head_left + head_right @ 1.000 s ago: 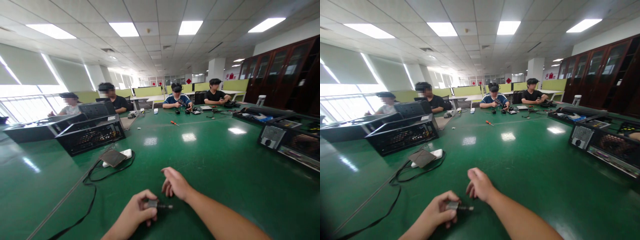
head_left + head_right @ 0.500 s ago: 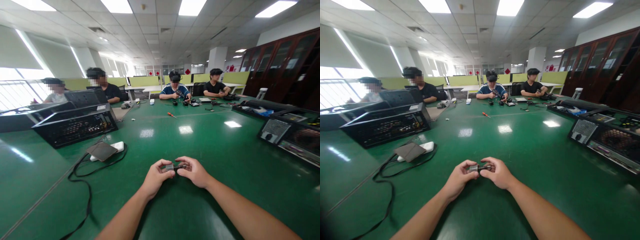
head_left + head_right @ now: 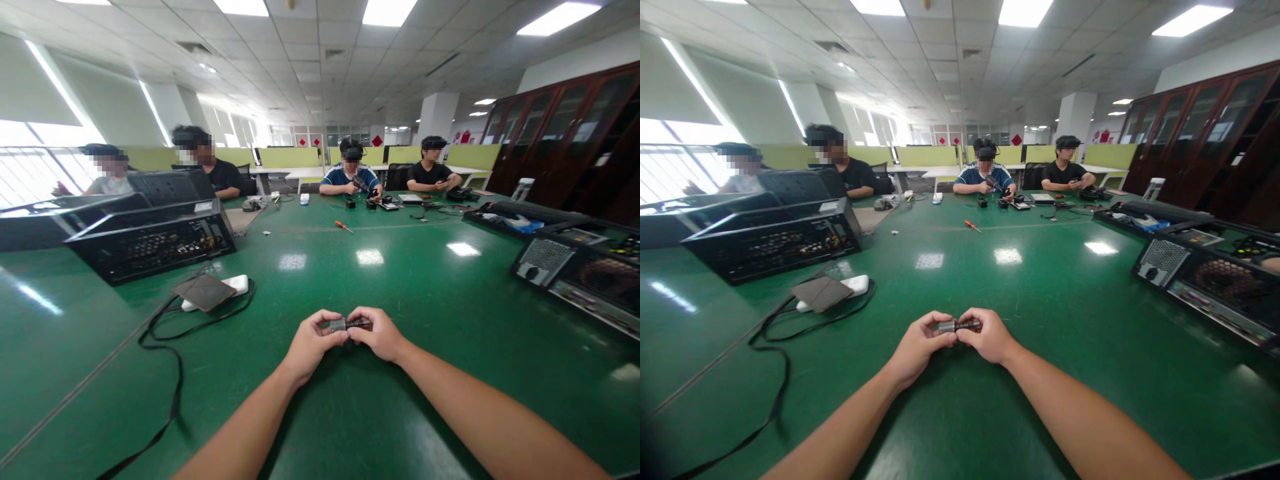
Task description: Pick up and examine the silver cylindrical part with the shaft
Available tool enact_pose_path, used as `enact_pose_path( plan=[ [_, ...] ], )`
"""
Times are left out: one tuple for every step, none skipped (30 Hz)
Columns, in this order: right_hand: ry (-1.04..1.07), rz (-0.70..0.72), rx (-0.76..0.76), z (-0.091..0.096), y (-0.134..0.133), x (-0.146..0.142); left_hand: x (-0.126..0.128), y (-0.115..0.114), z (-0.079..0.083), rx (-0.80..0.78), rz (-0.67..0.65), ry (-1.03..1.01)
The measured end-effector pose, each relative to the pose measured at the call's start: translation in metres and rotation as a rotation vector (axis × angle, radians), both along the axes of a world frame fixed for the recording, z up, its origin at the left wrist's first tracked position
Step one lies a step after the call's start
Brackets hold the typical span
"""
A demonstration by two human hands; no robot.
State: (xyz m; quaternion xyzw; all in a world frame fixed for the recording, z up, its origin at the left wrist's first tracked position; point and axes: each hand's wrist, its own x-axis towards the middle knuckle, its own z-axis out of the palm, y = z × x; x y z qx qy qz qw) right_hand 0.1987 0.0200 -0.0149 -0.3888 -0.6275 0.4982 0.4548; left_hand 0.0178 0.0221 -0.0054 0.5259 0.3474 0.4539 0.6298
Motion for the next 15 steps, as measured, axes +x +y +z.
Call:
enact_pose_path(
  plan=[
    [0.01, 0.013, -0.002, 0.0, 0.001, 0.0, 0.0, 0.0, 0.0, 0.001, 0.005, -0.001],
    [0.016, 0.027, -0.005, 0.0, 0.001, 0.001, -0.001, -0.001, 0.0, 0.0, 0.009, 0.0],
    [0.015, 0.042, -0.009, 0.001, 0.0, 0.002, -0.001, -0.001, 0.0, -0.001, 0.01, 0.001],
    [0.011, 0.052, -0.012, 0.0, -0.001, 0.003, -0.001, -0.002, 0.0, -0.003, 0.009, 0.002],
    [0.005, 0.056, -0.015, 0.0, -0.001, 0.004, -0.001, -0.002, 0.0, -0.005, 0.008, 0.003],
    [-0.002, 0.057, -0.018, 0.0, -0.002, 0.006, -0.001, -0.002, 0.0, -0.007, 0.007, 0.004],
    [-0.01, 0.055, -0.019, 0.0, -0.002, 0.007, -0.001, -0.002, 0.0, -0.009, 0.006, 0.006],
    [-0.02, 0.05, -0.019, -0.001, -0.003, 0.009, -0.001, -0.002, 0.0, -0.014, 0.005, 0.008],
    [-0.033, 0.042, -0.014, -0.001, -0.003, 0.009, -0.001, -0.002, 0.0, -0.018, 0.003, 0.009],
    [-0.048, 0.035, -0.006, -0.001, -0.003, 0.01, 0.0, -0.002, 0.0, -0.022, 0.002, 0.008],
    [-0.064, 0.03, 0.002, -0.001, -0.002, 0.01, 0.0, -0.002, 0.0, -0.024, 0.001, 0.004],
    [-0.078, 0.025, 0.011, 0.0, -0.002, 0.01, 0.0, -0.002, 0.0, -0.025, -0.001, 0.0],
    [-0.089, 0.02, 0.017, 0.0, -0.002, 0.01, 0.0, -0.002, 0.0, -0.025, -0.002, -0.003],
    [-0.097, 0.017, 0.021, 0.0, -0.002, 0.01, 0.0, -0.002, 0.0, -0.024, -0.003, -0.005],
    [-0.104, 0.013, 0.023, 0.0, -0.002, 0.01, 0.0, -0.002, 0.0, -0.023, -0.003, -0.007]
  ],
)
